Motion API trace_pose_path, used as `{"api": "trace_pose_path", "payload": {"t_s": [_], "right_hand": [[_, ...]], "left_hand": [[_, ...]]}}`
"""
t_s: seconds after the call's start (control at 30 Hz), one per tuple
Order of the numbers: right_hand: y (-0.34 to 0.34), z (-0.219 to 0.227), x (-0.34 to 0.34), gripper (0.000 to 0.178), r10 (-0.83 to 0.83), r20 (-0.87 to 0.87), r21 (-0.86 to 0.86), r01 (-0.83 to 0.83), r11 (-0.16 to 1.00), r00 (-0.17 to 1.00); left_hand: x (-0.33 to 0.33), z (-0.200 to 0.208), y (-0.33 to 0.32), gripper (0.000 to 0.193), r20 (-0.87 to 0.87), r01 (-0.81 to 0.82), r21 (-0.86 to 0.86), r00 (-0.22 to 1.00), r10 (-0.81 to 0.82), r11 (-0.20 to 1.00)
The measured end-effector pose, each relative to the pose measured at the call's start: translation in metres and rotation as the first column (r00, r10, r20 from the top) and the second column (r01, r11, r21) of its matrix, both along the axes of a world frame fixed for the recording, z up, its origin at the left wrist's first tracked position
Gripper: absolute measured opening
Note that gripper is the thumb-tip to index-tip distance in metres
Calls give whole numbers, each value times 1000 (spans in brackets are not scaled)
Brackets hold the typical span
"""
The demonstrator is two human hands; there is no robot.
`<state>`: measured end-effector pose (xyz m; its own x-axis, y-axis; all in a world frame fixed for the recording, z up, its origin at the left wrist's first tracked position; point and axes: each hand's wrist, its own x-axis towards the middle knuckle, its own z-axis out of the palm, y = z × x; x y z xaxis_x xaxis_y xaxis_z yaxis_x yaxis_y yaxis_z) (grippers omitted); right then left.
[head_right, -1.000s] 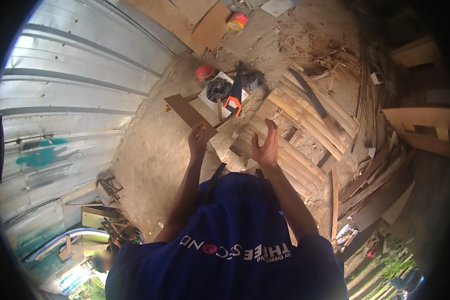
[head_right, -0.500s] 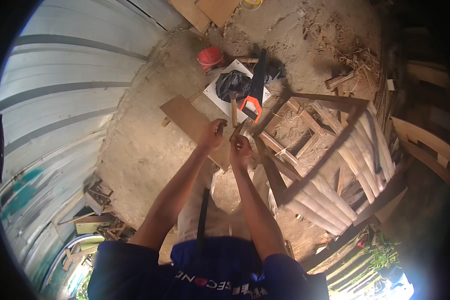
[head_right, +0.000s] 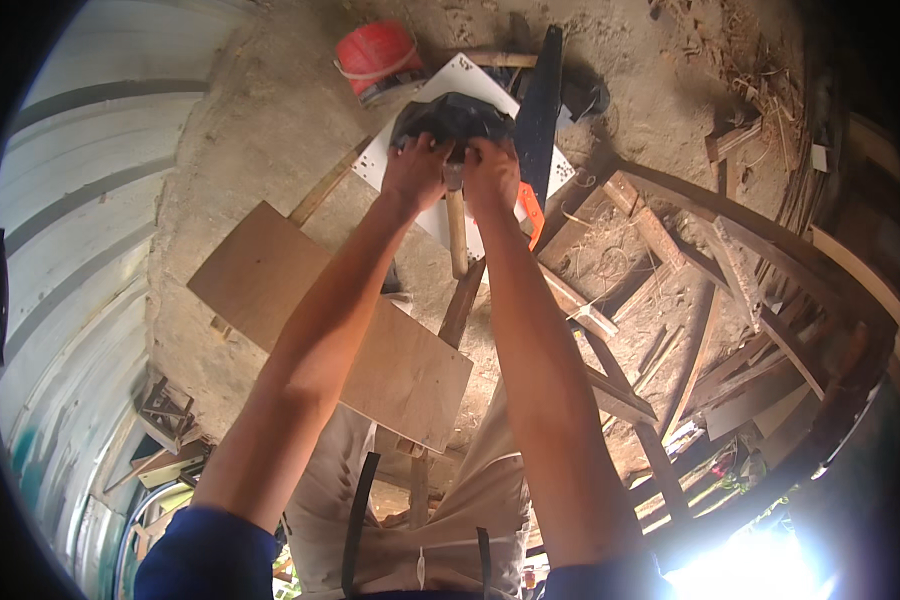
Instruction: The person saws a small wooden stick, then retrieves nails from a plastic bag and hammers them into a wooden pallet frame. The person repeatedly picks up nails and hammers them into the pallet while standing in a cluttered workshop.
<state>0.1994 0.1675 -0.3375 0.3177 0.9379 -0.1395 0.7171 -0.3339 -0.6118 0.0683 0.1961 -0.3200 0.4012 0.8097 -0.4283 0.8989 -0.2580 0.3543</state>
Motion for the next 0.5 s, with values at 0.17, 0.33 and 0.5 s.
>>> {"api": "trace_pose_path", "payload": {"t_s": [0.17, 0.33, 0.5], "right_hand": [[8, -17, -6, 20, 18, 140, -9, -17, 1000, 990], [18, -13, -8, 24, -21, 122, -141, 38, 989, 992], [19, -16, -8, 22, -42, 89, -172, 57, 983, 995]], "left_hand": [[-12, -20, 0, 46, 102, -85, 41, 992, 80, 996], [-13, -21, 7, 38, 182, -185, -19, 966, 185, 983], [-7, -20, 7, 36, 181, -264, -42, 947, 267, 964]]}}
